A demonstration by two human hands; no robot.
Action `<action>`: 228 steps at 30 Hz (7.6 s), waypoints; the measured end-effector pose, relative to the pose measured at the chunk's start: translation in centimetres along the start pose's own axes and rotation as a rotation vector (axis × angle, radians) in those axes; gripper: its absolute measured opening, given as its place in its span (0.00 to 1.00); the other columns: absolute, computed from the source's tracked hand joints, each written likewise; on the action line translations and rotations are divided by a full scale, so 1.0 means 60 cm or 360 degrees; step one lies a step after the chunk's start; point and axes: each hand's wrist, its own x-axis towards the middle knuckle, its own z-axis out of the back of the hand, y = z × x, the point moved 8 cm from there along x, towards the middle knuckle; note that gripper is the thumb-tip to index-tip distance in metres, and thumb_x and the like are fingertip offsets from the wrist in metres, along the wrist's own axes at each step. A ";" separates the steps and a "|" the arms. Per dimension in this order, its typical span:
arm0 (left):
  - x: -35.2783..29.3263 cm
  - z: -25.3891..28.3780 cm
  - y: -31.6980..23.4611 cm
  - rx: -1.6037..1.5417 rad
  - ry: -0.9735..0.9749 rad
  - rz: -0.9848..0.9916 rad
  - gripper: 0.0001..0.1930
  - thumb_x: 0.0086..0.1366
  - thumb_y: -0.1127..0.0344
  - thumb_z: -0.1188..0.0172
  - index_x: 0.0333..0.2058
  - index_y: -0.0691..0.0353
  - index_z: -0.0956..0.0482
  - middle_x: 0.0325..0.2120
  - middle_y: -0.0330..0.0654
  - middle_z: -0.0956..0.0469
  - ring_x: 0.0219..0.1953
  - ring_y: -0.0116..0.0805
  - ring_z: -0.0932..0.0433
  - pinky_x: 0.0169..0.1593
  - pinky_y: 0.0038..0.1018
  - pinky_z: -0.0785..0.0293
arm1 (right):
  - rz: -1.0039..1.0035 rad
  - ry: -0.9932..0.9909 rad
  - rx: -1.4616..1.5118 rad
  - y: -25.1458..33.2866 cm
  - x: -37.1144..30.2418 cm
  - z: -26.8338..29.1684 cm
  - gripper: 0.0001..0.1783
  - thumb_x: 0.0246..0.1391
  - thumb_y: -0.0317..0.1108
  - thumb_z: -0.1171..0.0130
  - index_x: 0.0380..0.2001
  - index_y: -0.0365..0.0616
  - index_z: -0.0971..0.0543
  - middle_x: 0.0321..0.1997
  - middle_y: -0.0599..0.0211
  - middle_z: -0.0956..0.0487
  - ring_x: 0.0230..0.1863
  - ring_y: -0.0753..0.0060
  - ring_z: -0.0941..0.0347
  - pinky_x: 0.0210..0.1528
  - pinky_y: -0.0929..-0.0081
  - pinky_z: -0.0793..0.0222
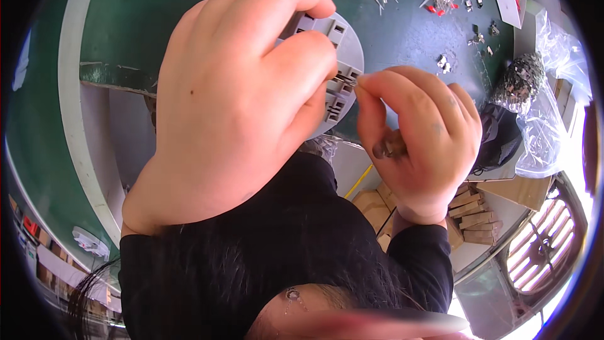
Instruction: Assembling small electronic components into a plastic housing at a factory workstation.
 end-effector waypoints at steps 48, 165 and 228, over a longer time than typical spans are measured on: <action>-0.025 -0.008 0.030 -0.0150 0.0168 0.0124 0.08 0.56 0.85 0.38 0.32 0.65 0.21 0.55 0.54 0.26 0.57 0.44 0.25 0.57 0.34 0.27 | -0.0775 -0.0050 0.0040 -0.132 -0.107 0.026 0.09 0.47 0.26 0.28 0.33 0.45 0.16 0.36 0.68 0.17 0.27 0.67 0.21 0.28 0.73 0.29; 0.028 0.097 0.012 0.0297 0.0045 0.0016 0.40 0.46 0.64 0.19 0.58 0.65 0.29 0.58 0.51 0.26 0.59 0.47 0.25 0.61 0.41 0.29 | -0.0005 -0.0997 0.1030 -0.068 -0.074 0.134 0.14 0.66 0.41 0.41 0.29 0.44 0.21 0.21 0.75 0.33 0.21 0.81 0.45 0.26 0.76 0.50; -0.026 -0.017 -0.027 0.0662 -0.0032 -0.0290 0.08 0.53 0.69 0.30 0.33 0.51 0.15 0.33 0.32 0.20 0.35 0.32 0.23 0.40 0.30 0.31 | -0.1017 -0.0284 0.0253 -0.171 -0.110 0.014 0.06 0.54 0.25 0.32 0.33 0.40 0.20 0.30 0.66 0.22 0.29 0.74 0.24 0.31 0.78 0.30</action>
